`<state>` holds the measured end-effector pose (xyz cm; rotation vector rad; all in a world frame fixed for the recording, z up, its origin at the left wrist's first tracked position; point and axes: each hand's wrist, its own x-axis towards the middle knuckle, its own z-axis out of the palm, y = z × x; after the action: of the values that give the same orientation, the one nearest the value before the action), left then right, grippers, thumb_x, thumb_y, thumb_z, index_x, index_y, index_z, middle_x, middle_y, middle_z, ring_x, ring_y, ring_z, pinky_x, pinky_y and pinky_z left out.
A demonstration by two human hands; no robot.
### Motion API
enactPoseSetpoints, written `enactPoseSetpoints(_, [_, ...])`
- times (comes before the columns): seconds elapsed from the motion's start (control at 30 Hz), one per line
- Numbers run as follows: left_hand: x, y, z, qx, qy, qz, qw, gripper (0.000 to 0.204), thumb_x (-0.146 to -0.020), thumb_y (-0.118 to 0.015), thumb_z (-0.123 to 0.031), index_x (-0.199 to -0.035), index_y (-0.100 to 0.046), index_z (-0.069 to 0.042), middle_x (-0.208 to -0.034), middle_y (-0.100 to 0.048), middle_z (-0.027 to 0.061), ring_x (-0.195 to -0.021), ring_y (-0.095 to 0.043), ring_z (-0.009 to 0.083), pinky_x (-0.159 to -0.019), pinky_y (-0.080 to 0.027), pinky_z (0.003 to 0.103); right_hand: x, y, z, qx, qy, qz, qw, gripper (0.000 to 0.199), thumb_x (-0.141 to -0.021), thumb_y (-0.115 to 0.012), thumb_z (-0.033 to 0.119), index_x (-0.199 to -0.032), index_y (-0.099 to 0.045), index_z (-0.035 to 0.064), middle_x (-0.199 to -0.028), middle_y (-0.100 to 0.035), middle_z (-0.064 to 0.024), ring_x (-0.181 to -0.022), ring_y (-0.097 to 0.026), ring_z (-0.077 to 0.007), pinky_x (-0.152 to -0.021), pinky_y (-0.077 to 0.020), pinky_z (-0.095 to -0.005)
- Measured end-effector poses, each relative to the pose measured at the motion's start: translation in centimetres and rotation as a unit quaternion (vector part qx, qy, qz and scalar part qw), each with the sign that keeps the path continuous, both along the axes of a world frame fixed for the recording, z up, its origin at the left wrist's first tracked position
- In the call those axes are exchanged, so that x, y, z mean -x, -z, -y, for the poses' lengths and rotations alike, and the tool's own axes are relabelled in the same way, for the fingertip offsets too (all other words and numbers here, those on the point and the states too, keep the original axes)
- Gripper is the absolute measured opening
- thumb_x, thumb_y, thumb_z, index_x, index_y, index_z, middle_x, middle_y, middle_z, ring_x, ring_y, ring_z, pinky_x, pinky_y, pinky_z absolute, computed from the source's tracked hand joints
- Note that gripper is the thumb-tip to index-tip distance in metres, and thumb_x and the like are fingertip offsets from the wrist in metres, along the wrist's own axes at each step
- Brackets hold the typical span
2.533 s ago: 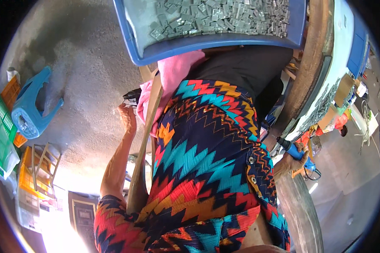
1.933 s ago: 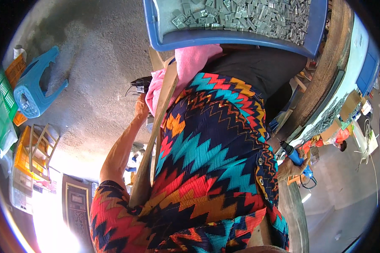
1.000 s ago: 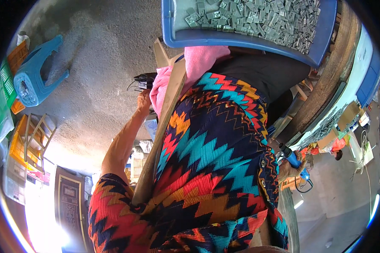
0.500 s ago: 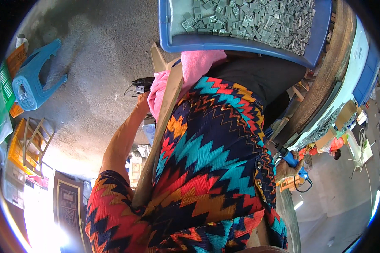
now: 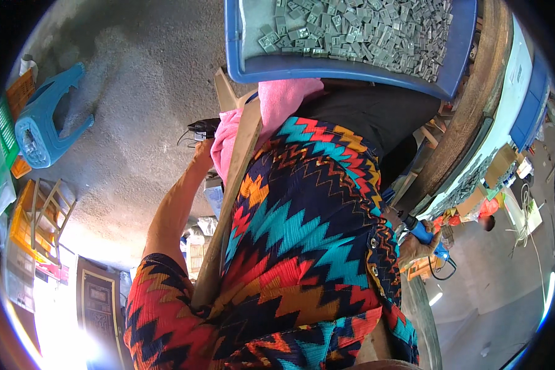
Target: Assembling small metal hardware components using an electric screwdriver.
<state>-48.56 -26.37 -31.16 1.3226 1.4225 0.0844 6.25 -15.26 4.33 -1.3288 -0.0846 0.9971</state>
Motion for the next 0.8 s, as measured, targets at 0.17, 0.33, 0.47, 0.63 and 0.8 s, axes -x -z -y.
enactPoseSetpoints(0.17, [0.9,1.6,2.3,0.017,-0.048,-0.003,0.999,0.030,-0.072,-0.062,-0.034,-0.089,-0.062,-0.009,-0.083,-0.062,0.0181,-0.081,-0.059,0.0369,-0.069,-0.049,0.044,0.1,0.3,-0.3,-0.001,-0.003,-0.014,1.000,0.018,-0.076,-0.060,0.008,-0.081,-0.045,-0.0009,-0.075,-0.044,-0.0097,-0.061,-0.042,-0.0157,-0.066,-0.0385,-0.0313])
enactPoseSetpoints(0.33, [0.0,0.1,-0.1,0.069,-0.091,0.006,0.993,0.028,-0.072,-0.061,-0.033,-0.087,-0.062,-0.009,-0.080,-0.062,0.0171,-0.078,-0.059,0.0350,-0.066,-0.048,0.042,-0.4,0.1,-0.2,-0.004,-0.002,-0.007,1.000,0.018,-0.076,-0.060,0.007,-0.081,-0.045,-0.0008,-0.075,-0.043,-0.0095,-0.061,-0.041,-0.0156,-0.066,-0.0385,-0.0313])
enactPoseSetpoints(0.47, [-0.7,-2.7,-1.8,0.122,-0.135,0.007,0.983,0.026,-0.072,-0.061,-0.032,-0.085,-0.062,-0.009,-0.078,-0.061,0.0161,-0.074,-0.058,0.0331,-0.063,-0.047,0.040,-0.4,0.0,-0.1,-0.006,-0.002,-0.009,1.000,0.018,-0.076,-0.060,0.007,-0.081,-0.044,-0.0007,-0.075,-0.043,-0.0093,-0.061,-0.041,-0.0156,-0.065,-0.0384,-0.0313])
enactPoseSetpoints(0.63, [-0.8,-5.4,-4.5,0.186,-0.190,0.009,0.964,0.025,-0.073,-0.061,-0.031,-0.082,-0.061,-0.008,-0.074,-0.060,0.0148,-0.070,-0.057,0.0307,-0.060,-0.045,0.038,-0.6,0.2,-0.5,-0.010,-0.004,-0.010,1.000,0.019,-0.075,-0.060,0.007,-0.081,-0.044,-0.0006,-0.075,-0.043,-0.0090,-0.061,-0.041,-0.0156,-0.065,-0.0383,-0.0314])
enactPoseSetpoints(0.8, [-1.1,-8.6,-6.8,0.240,-0.235,0.012,0.942,0.023,-0.073,-0.060,-0.029,-0.080,-0.061,-0.008,-0.071,-0.060,0.0135,-0.066,-0.056,0.0284,-0.057,-0.044,0.036,-0.5,0.2,-0.7,-0.025,0.002,-0.010,1.000,0.019,-0.075,-0.060,0.007,-0.081,-0.044,-0.0004,-0.075,-0.042,-0.0088,-0.061,-0.041,-0.0156,-0.065,-0.0383,-0.0314])
